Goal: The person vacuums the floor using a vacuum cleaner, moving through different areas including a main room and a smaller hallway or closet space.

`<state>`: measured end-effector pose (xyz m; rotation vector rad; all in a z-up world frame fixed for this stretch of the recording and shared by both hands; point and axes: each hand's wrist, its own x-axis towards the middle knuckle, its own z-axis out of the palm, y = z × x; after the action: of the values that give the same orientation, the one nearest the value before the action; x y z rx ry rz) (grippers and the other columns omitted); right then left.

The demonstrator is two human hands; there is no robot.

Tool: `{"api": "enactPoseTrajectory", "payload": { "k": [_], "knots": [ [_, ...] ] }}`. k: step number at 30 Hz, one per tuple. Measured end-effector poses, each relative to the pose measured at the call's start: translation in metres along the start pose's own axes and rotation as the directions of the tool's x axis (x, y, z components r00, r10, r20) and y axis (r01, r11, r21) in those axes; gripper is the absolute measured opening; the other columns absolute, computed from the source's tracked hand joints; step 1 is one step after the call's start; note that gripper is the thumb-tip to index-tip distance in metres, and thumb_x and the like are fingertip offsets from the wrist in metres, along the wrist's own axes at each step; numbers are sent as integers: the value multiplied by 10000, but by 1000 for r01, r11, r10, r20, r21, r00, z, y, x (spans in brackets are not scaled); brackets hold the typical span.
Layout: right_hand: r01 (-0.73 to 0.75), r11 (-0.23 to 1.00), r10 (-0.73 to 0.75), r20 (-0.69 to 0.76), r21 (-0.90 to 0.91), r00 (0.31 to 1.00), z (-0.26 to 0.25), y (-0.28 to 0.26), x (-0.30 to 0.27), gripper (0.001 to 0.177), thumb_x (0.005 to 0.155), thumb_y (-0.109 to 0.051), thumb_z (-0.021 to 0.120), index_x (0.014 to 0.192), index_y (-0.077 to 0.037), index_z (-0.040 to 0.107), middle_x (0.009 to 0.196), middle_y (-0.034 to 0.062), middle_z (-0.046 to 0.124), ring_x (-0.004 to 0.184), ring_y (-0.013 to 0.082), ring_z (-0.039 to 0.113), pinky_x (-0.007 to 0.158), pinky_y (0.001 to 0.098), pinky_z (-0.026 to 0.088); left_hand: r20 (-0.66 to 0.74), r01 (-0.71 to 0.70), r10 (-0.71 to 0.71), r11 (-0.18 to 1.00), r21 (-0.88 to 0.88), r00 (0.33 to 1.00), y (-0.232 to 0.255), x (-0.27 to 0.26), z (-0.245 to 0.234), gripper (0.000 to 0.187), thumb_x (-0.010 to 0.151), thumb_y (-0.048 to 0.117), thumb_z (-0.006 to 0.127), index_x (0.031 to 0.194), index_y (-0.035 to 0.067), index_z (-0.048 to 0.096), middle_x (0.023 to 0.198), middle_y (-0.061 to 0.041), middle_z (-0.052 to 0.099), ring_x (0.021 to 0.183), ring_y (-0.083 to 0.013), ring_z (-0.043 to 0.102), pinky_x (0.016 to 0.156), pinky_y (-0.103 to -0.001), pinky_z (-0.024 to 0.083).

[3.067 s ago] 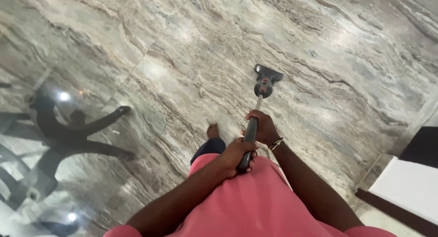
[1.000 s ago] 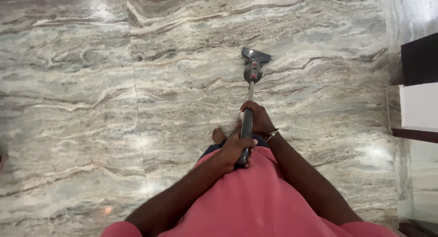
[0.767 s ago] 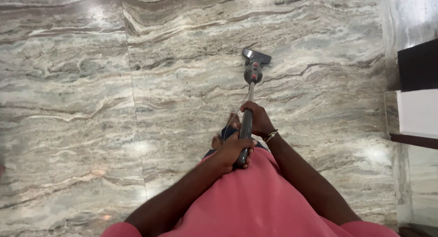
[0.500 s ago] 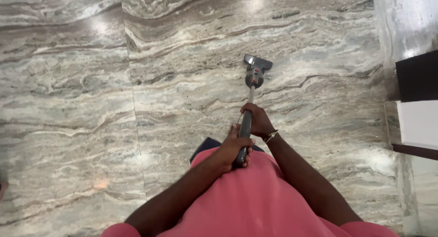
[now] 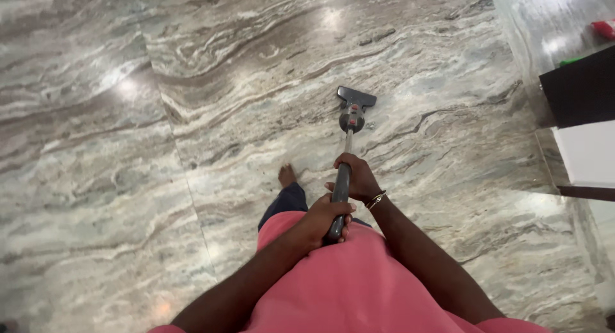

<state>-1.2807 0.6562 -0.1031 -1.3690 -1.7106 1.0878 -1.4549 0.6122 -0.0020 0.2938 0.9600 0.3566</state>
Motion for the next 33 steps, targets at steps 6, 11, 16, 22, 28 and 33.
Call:
{"api": "enactPoseTrajectory", "payload": {
  "k": [6, 11, 16, 22, 28, 33],
  "knots": [
    [-63, 997, 59, -77, -53, 995, 19, -11, 64, 549, 637, -364, 951, 962, -75, 615, 744, 68, 603, 621, 192, 601, 609, 347, 506, 38, 44, -46, 998, 49, 998, 76, 10, -40, 337, 862, 166, 711, 1083, 77, 473, 737, -62, 602, 486, -158, 598, 391, -321, 496],
    [-139, 989, 131, -110, -60, 985, 29, -21, 100, 547, 637, -371, 952, 955, -76, 619, 662, 65, 585, 585, 192, 591, 583, 353, 491, 53, 90, -94, 992, 84, 994, 117, 20, -66, 304, 869, 161, 709, 1052, 53, 492, 732, -70, 603, 475, -167, 602, 382, -331, 493],
    [-142, 988, 133, -151, -52, 980, 35, -30, 123, 531, 660, -366, 939, 960, -72, 615, 656, 66, 586, 574, 190, 584, 568, 357, 479, 75, 122, -131, 985, 119, 989, 147, 26, -80, 319, 887, 164, 732, 1043, 47, 480, 719, -68, 601, 460, -168, 589, 374, -331, 484],
    [-129, 990, 115, -184, -65, 976, 32, -33, 150, 488, 681, -356, 915, 959, -77, 627, 703, 65, 621, 616, 185, 629, 607, 342, 511, 100, 130, -143, 983, 129, 985, 184, 24, -76, 350, 864, 150, 711, 1104, 114, 459, 705, -61, 588, 453, -168, 577, 381, -338, 490],
    [-96, 995, 87, -208, -33, 974, 23, -16, 183, 498, 682, -354, 915, 966, -73, 618, 779, 82, 626, 663, 208, 641, 645, 345, 521, 83, 149, -161, 980, 128, 983, 214, 48, -80, 389, 881, 158, 717, 1141, 84, 438, 719, -52, 592, 466, -158, 583, 387, -325, 486],
    [-82, 996, 70, -244, -40, 967, 5, -2, 215, 456, 705, -317, 898, 958, -67, 613, 804, 83, 620, 698, 228, 641, 672, 353, 523, 116, 168, -186, 974, 149, 976, 250, 75, -72, 437, 878, 173, 671, 1240, 70, 449, 692, -52, 581, 436, -148, 568, 360, -316, 479]
  ]
}}
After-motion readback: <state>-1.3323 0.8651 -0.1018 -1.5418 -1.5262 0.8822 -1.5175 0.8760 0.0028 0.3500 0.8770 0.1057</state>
